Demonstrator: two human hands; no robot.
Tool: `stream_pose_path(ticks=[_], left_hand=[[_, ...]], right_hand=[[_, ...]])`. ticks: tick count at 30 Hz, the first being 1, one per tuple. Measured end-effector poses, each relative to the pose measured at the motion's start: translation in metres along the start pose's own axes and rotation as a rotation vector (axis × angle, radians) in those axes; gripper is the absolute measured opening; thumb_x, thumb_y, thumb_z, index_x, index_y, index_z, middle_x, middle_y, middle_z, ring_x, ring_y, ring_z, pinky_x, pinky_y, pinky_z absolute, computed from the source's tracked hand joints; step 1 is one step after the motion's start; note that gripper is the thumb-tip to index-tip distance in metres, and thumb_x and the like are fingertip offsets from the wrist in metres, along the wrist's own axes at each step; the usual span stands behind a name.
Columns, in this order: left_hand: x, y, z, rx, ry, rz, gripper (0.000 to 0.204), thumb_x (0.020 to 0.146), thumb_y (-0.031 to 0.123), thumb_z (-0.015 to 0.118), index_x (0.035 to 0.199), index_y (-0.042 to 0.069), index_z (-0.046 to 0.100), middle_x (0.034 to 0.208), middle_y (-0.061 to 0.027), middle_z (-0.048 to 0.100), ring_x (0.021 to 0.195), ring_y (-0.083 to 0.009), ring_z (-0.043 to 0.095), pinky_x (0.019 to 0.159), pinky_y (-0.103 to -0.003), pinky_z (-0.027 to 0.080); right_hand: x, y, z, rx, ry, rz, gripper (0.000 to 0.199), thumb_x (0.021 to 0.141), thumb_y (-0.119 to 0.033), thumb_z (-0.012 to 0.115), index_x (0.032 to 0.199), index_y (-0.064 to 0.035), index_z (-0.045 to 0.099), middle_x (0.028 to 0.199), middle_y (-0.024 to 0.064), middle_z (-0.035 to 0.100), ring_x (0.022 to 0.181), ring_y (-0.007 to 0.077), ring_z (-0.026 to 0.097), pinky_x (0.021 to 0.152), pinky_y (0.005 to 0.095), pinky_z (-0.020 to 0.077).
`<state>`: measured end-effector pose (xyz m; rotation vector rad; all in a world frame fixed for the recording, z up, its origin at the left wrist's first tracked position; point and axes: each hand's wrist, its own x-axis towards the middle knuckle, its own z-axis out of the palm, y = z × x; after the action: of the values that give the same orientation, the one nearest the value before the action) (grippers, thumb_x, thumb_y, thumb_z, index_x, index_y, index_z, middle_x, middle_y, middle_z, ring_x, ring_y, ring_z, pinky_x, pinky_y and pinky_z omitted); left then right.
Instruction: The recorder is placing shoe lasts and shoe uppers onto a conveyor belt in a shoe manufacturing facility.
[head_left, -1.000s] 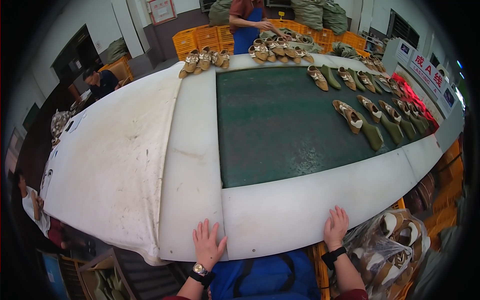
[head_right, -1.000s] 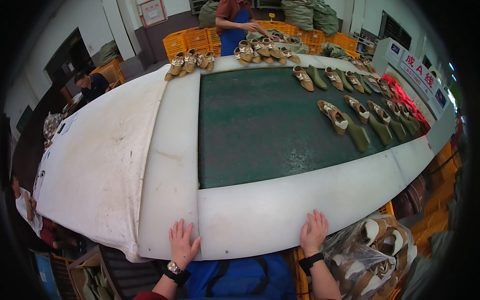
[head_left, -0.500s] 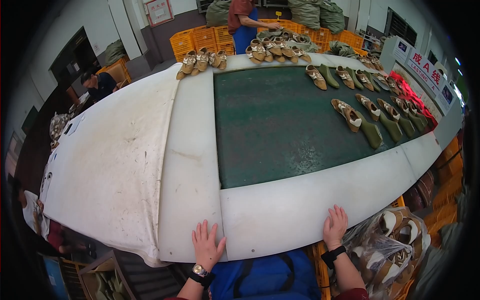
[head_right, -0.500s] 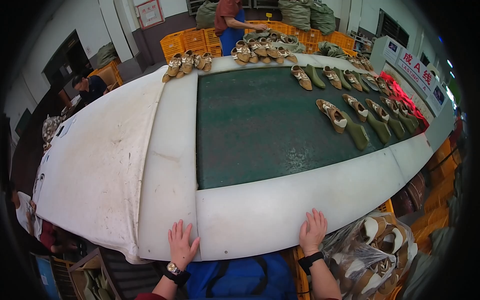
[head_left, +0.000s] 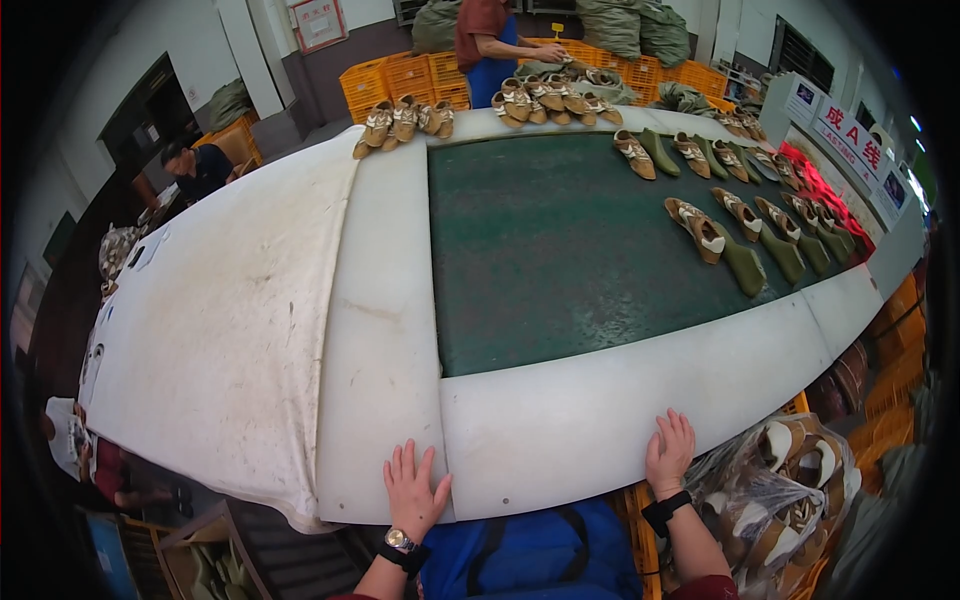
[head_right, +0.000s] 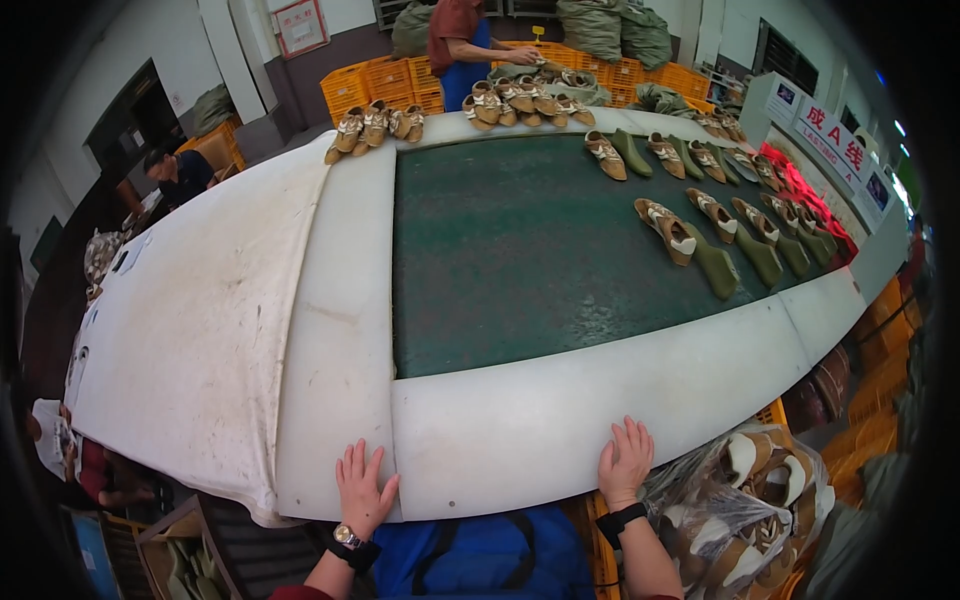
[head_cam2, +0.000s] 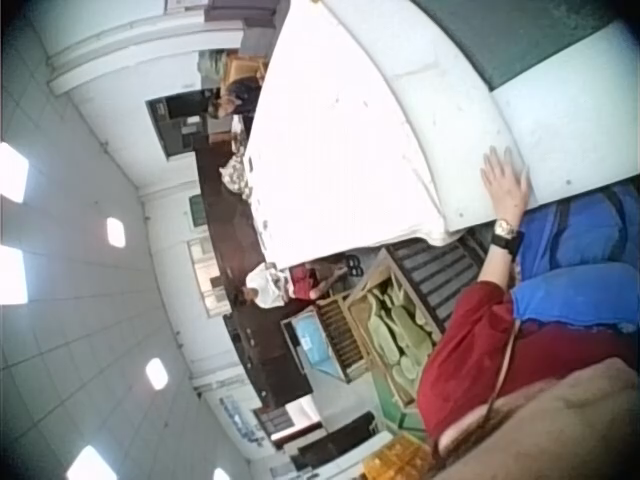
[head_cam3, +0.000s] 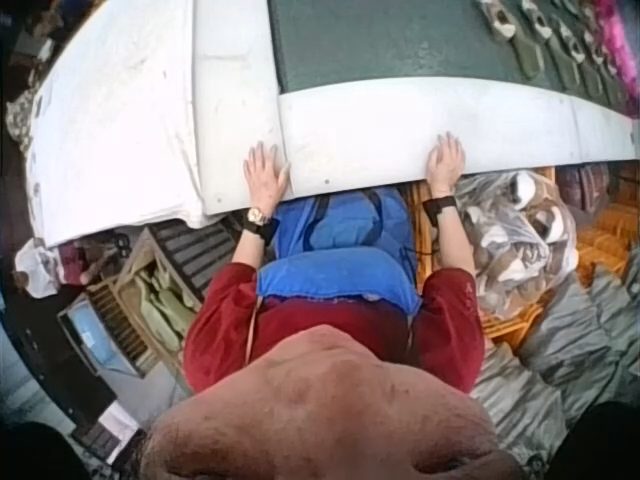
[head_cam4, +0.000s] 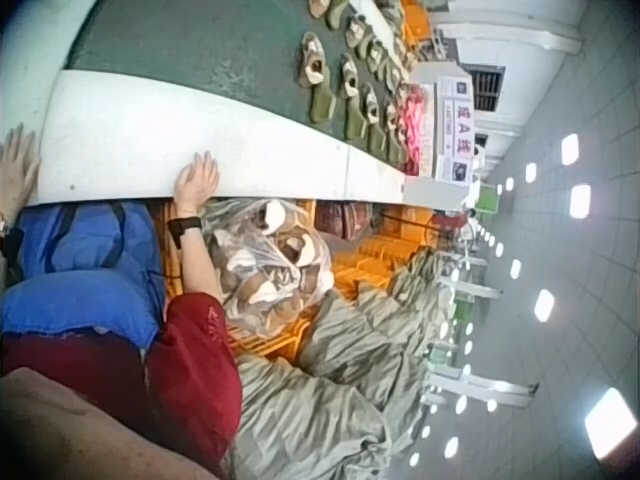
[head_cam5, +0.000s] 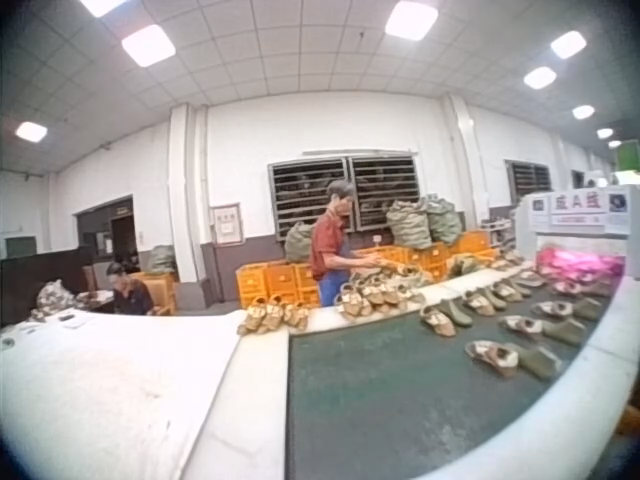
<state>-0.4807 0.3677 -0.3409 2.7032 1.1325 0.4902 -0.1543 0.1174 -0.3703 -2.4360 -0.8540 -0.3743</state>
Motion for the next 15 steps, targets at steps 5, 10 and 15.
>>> stream_pose_path(ticks=[5, 10, 15], left_hand=[[0.0014, 0.0007, 0.0009, -0.009, 0.009, -0.009, 0.054, 0.081, 0.035, 0.066, 0.127, 0.009, 0.054, 0.14, -0.0219, 0.04, 0.13, -0.0414, 0.035, 0.106, -0.057, 0.025], [0.0005, -0.0016, 0.0016, -0.009, 0.013, -0.003, 0.054, 0.081, 0.035, 0.066, 0.128, 0.009, 0.054, 0.14, -0.0218, 0.04, 0.13, -0.0413, 0.036, 0.106, -0.057, 0.025], [0.0009, -0.0017, 0.0009, -0.005, 0.004, -0.003, 0.054, 0.082, 0.035, 0.066, 0.128, 0.009, 0.054, 0.141, -0.0216, 0.04, 0.13, -0.0412, 0.035, 0.106, -0.057, 0.025]], right_hand=[[0.0, 0.0002, -0.0014, 0.005, 0.006, -0.003, 0.029, 0.081, -0.01, 0.056, 0.108, -0.0047, 0.063, 0.128, 0.014, 0.055, 0.123, 0.0374, 0.044, 0.106, 0.0503, 0.029], [-0.0009, -0.0007, -0.0003, 0.005, 0.004, -0.002, 0.03, 0.081, -0.01, 0.056, 0.109, -0.0051, 0.062, 0.128, 0.0137, 0.055, 0.123, 0.0373, 0.044, 0.106, 0.0505, 0.0288], [-0.0011, -0.0015, -0.0008, 0.008, -0.003, 0.009, 0.029, 0.081, -0.011, 0.056, 0.109, -0.0053, 0.063, 0.129, 0.0134, 0.055, 0.124, 0.037, 0.043, 0.107, 0.0508, 0.0279]])
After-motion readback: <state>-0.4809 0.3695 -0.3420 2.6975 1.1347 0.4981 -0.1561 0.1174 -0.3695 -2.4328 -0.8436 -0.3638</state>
